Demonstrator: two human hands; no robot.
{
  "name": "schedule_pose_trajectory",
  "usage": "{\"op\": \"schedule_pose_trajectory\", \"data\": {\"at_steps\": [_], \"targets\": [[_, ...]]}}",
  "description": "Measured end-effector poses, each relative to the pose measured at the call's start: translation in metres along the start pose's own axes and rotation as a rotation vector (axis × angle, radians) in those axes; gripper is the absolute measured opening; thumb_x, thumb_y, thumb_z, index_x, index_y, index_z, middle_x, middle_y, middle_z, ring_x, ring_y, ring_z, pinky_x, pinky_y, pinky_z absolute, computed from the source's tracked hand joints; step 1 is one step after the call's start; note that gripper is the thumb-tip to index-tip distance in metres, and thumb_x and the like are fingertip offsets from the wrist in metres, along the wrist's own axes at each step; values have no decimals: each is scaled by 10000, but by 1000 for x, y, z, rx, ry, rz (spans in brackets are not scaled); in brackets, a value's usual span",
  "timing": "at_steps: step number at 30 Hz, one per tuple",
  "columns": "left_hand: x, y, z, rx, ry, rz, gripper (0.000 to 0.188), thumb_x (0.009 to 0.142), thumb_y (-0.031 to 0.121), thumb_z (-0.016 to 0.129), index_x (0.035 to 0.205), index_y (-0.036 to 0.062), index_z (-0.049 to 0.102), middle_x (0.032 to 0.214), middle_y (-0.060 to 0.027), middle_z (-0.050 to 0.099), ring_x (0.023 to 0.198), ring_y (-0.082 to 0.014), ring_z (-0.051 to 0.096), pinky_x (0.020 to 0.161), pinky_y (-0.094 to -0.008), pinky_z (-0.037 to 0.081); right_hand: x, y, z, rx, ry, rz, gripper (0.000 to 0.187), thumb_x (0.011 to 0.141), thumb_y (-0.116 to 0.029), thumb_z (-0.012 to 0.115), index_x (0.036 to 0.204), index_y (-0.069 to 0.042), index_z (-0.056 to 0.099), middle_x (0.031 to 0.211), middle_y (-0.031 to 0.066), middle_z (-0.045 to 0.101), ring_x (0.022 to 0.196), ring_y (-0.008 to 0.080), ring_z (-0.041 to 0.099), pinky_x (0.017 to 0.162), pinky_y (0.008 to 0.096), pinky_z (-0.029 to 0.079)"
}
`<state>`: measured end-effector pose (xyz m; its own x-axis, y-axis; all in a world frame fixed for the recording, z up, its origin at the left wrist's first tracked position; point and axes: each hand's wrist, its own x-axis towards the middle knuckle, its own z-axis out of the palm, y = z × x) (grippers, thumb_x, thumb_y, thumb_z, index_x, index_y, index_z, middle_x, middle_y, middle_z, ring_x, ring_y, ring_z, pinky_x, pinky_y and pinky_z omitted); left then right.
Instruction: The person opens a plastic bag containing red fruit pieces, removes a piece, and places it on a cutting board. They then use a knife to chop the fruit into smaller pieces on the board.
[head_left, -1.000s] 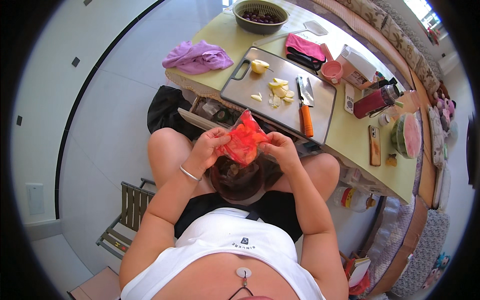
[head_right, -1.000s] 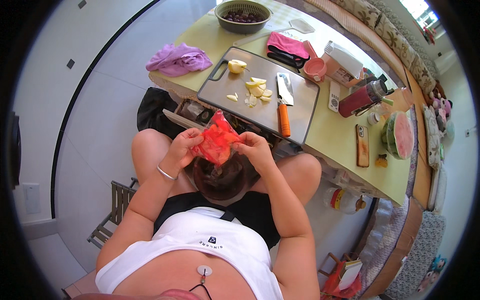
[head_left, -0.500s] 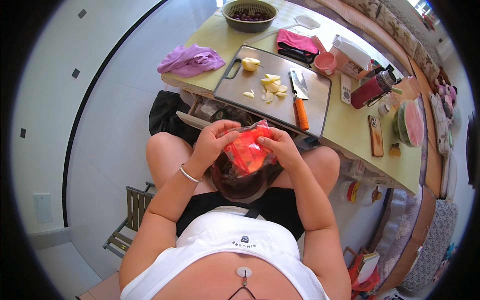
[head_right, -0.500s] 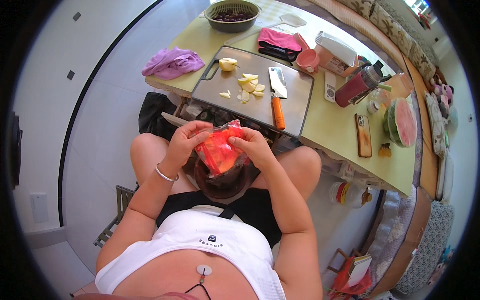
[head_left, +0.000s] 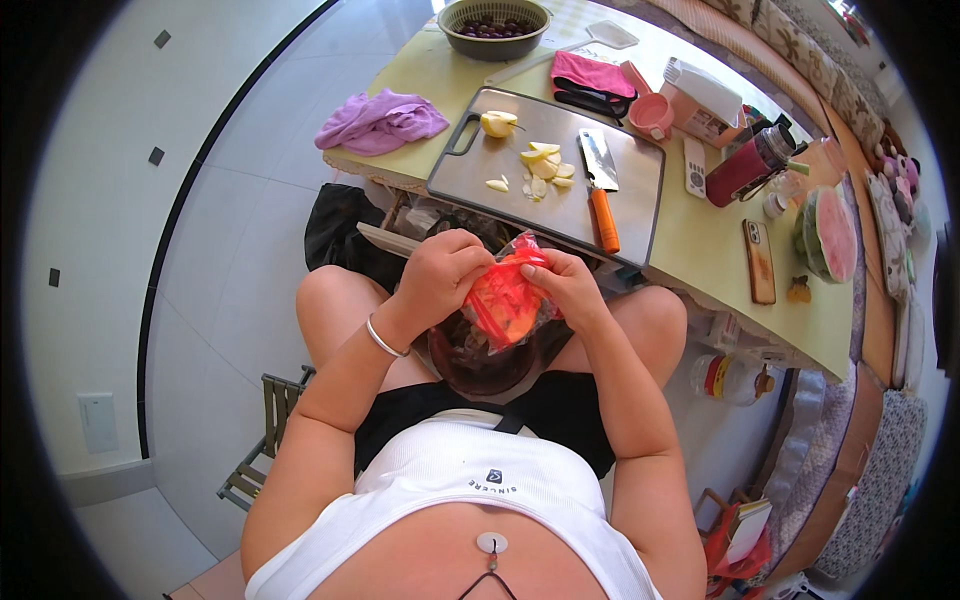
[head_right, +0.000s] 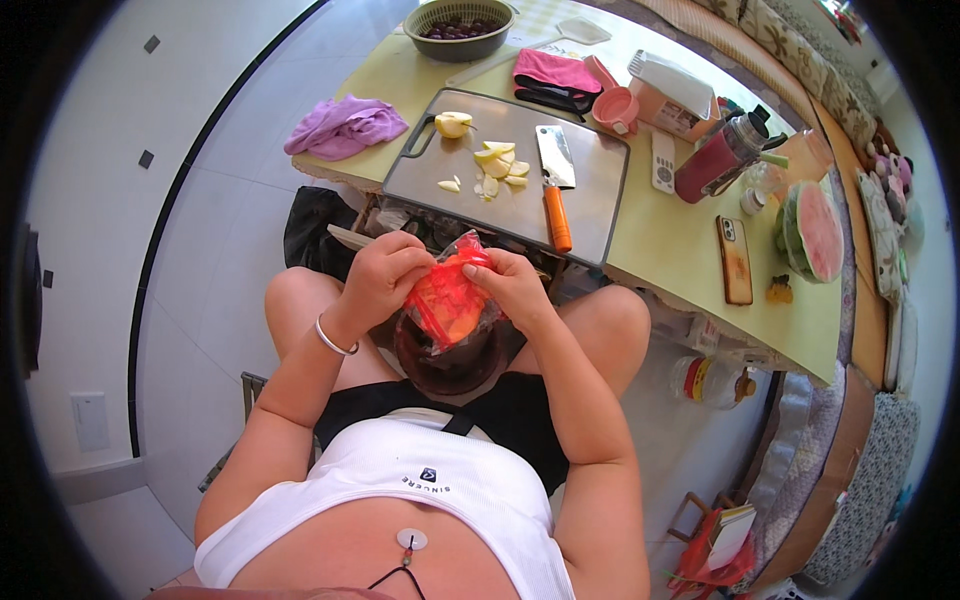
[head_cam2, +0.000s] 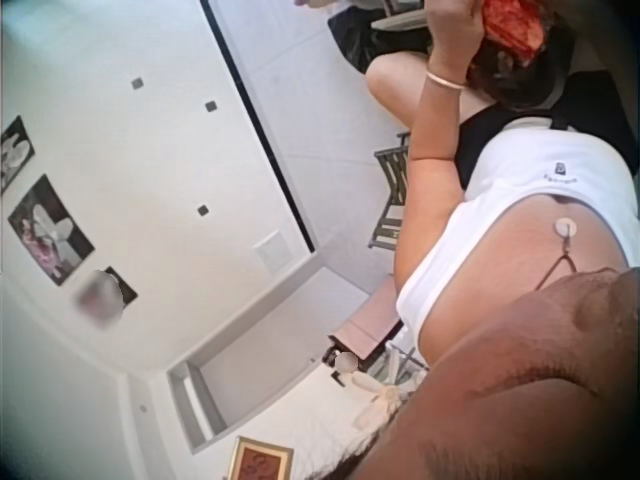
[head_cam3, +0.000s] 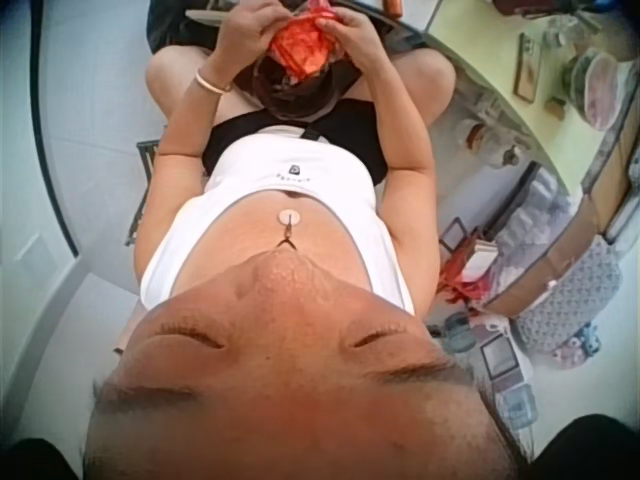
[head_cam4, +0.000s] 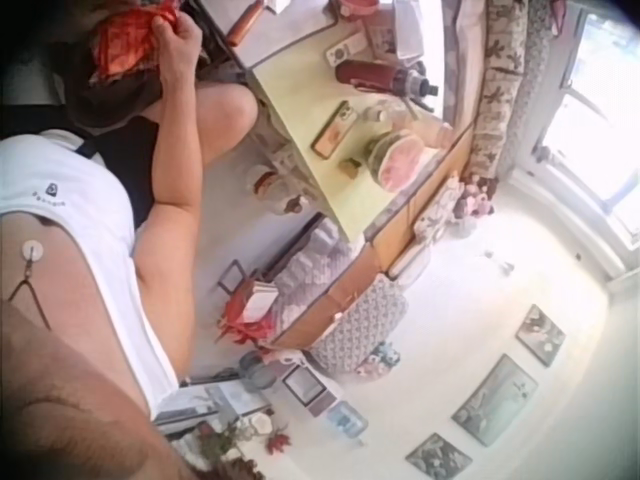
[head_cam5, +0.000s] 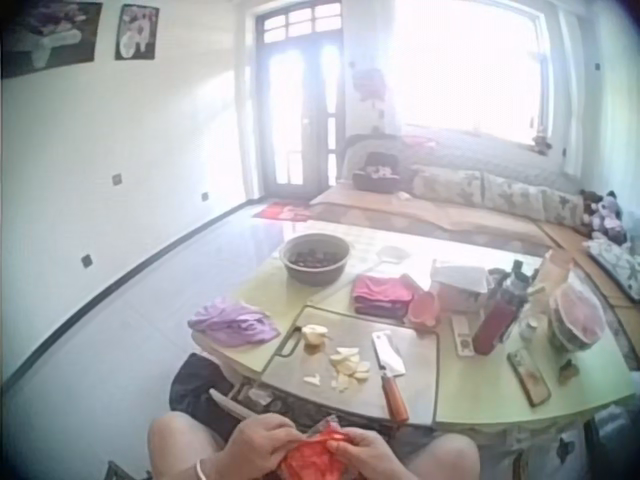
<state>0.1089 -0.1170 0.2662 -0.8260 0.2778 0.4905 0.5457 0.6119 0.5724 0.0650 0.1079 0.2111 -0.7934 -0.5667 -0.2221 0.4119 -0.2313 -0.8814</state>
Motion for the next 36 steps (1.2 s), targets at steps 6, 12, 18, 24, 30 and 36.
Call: {"op": "schedule_pose_trajectory", "data": {"at_steps": [6,12,18,24,30,36], "targets": [[1,10,1,56,217,12,260,723,106,824,948,47,708,1031,-117,657,1044,-335,607,933,-433,487,7,8,-6,-33,126,26,201,1001,-176,647,1107,-8,679,939,1,689,759,49,614,655,219,508],[-10,35,6,47,100,77,330,654,172,882,907,71,697,977,-85,646,997,-321,606,916,-438,482,3,4,-6,84,142,-31,213,1006,-173,638,1139,-8,653,977,11,690,818,52,623,719,212,521],[-25,17,16,-186,365,-239,549,722,80,871,1207,46,615,1181,-113,652,1132,-279,604,1008,-384,458,-2,-5,4,288,210,-144,339,973,-78,639,1277,29,532,1142,118,685,973,190,707,790,329,614],[-30,29,47,-1472,286,-721,609,835,-17,759,1384,13,497,1277,-124,642,1169,-214,638,990,-354,536,-9,1,27,232,198,-185,377,952,-74,671,1289,6,524,1193,115,664,1025,180,677,907,346,561],[-25,14,35,-1479,335,-828,426,840,-88,650,1255,-6,600,1157,-122,703,1019,-241,713,864,-368,607,-12,-5,21,69,225,-351,529,930,-66,689,1406,-20,463,1227,93,625,1070,133,621,923,298,524],[-33,1,23,-1386,202,-792,527,801,-67,708,1306,-18,566,1223,-127,680,1106,-229,677,986,-364,538,-14,-4,16,-124,168,-388,400,916,-9,693,1297,4,571,1016,39,689,894,91,650,817,245,537]]}}
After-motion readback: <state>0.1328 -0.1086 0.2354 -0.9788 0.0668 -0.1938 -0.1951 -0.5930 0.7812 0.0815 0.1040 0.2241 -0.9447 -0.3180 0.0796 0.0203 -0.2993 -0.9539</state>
